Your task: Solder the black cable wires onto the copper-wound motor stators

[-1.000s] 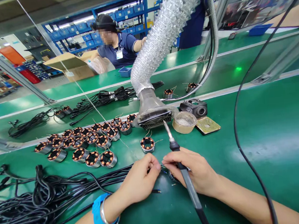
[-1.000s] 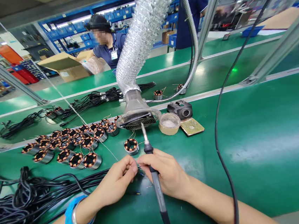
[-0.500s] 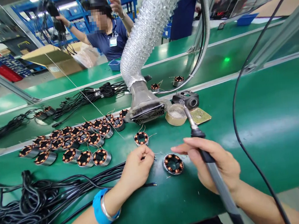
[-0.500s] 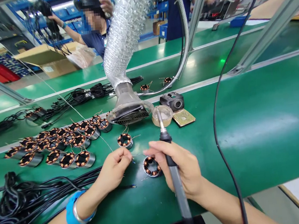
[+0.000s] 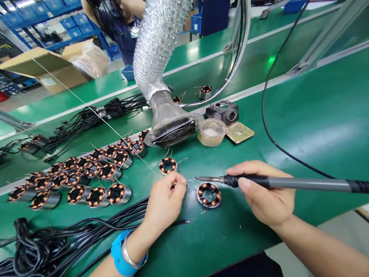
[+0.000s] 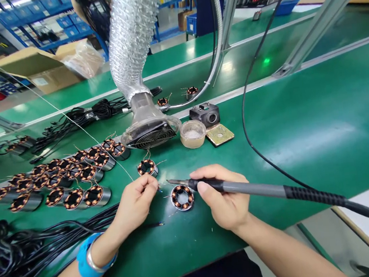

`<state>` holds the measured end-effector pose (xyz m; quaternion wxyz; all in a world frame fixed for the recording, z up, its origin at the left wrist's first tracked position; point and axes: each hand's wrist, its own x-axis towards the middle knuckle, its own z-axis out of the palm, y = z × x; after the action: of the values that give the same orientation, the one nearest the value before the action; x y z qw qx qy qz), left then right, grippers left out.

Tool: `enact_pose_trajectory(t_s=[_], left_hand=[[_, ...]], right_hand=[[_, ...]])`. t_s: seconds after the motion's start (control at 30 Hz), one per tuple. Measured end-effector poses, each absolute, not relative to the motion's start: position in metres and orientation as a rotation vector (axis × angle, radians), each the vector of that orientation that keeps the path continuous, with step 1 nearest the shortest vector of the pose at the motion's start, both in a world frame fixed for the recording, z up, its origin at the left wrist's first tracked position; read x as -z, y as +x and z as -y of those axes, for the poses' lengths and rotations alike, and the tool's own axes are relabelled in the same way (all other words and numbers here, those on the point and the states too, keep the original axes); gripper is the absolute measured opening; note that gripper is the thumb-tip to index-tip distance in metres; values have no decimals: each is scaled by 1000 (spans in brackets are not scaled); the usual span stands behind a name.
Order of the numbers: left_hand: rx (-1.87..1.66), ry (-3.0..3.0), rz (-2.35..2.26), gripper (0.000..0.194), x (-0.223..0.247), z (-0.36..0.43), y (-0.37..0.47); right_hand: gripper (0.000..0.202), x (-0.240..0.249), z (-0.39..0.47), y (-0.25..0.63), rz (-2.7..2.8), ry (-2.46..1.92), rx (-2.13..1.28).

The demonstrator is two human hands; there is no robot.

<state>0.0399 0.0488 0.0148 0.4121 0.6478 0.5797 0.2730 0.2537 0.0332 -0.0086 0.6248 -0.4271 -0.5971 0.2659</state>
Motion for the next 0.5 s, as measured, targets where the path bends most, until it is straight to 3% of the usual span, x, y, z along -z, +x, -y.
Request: enact_pose_trajectory(t_s=[0.5], left_hand=[[-661, 1679, -1498, 23, -17, -47, 42]], right_hand=[[11, 3, -35, 250, 1436, -967, -558]])
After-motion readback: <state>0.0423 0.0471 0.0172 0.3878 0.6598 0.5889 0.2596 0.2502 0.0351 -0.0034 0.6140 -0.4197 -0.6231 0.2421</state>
